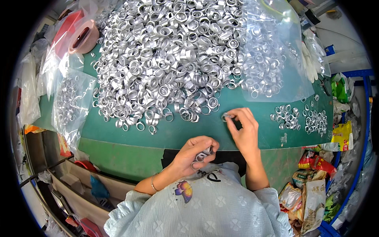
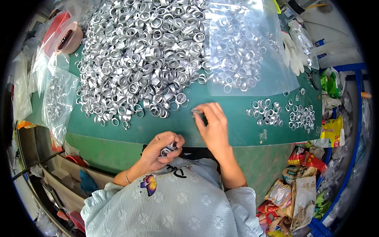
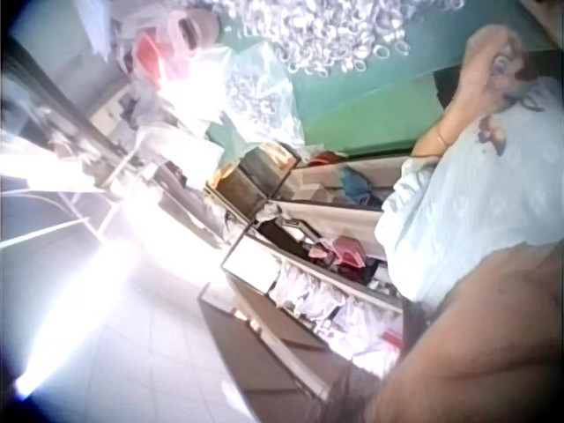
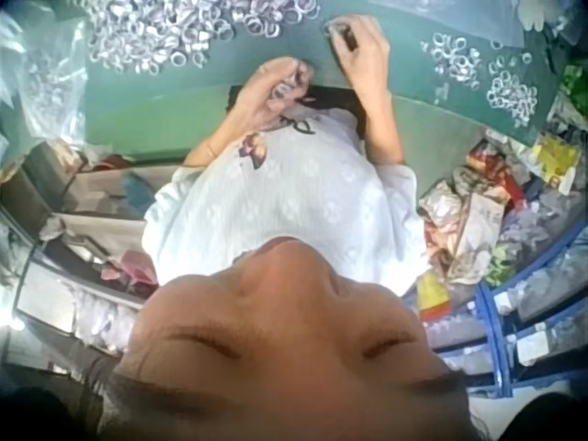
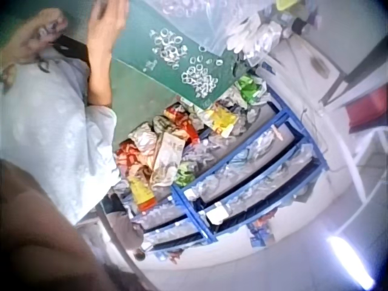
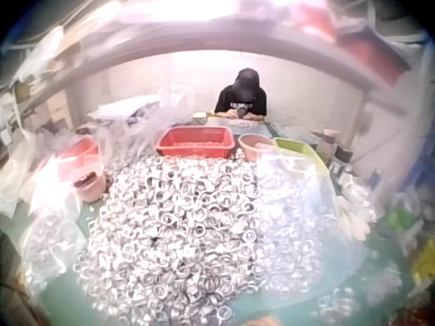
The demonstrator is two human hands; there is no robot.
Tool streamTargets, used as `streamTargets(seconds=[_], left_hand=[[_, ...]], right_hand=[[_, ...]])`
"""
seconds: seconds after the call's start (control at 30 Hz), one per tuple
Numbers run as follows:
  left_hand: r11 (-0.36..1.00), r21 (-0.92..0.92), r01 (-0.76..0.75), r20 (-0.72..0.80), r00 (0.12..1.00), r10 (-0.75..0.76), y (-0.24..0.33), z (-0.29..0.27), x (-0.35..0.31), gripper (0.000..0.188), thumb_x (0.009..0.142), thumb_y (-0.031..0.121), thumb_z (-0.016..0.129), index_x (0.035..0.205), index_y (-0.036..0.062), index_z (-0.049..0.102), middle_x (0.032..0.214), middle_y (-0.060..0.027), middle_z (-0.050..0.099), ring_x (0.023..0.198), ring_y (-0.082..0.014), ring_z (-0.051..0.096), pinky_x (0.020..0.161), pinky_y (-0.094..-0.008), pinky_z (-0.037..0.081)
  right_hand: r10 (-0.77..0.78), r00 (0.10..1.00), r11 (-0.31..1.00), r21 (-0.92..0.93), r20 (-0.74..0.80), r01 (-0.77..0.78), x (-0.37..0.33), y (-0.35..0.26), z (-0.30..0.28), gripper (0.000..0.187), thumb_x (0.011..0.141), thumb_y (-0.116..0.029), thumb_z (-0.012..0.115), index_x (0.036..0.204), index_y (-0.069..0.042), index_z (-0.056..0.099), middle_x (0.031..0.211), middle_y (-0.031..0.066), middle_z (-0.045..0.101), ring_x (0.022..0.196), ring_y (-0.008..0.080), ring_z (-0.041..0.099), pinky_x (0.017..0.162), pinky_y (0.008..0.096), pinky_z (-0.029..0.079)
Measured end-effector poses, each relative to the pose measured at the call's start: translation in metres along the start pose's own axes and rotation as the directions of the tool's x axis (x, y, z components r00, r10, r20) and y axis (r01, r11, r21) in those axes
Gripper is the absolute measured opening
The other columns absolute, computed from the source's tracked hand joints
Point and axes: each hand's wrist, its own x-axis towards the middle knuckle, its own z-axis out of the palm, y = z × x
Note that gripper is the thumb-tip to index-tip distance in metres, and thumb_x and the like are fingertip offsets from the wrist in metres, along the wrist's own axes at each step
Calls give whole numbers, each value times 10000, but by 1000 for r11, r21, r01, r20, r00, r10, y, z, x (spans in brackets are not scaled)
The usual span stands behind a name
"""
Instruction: The person sits on the floor and sorts a large pile of small, silver metal rings on a green mat. They pick up rings by hand, separate them into smaller groups, and occasionally transfer them into a clear plastic bag.
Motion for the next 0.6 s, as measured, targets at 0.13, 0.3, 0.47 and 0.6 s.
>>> streamTargets(seconds=[0.13,0.3,0.47,0.6], left_hand=[[996,-86,-7,-43,999,3,9,7,0,168,897,190,531,957,33,542,848,-61,431,502,-59,344,321,-153,246],[938,-343,57,-20,997,-68,7,-4,5,205,928,218,477,938,22,535,812,-61,397,477,-67,329,300,-154,254],[814,-566,128,43,991,-125,11,1,14,202,933,199,460,949,14,538,838,-72,414,566,-88,389,321,-157,318],[744,-667,40,-110,982,-152,16,13,13,200,927,189,466,981,21,561,896,-91,453,669,-101,439,365,-160,388]], right_hand=[[169,978,985,46,-123,-164,-2,17,-28,132,719,9,664,845,-2,626,761,71,600,609,146,506,576,263,412],[155,808,862,-322,-569,-392,-13,87,-131,97,776,-43,623,863,0,625,750,86,604,579,186,519,553,302,424],[227,793,543,-603,-565,-584,-38,166,-179,256,774,-113,649,998,-9,585,1075,169,519,1018,335,461,883,404,370],[168,879,757,-513,-446,-405,-10,127,-156,290,764,-123,660,1018,-9,577,1078,159,524,1026,346,462,893,414,365]])
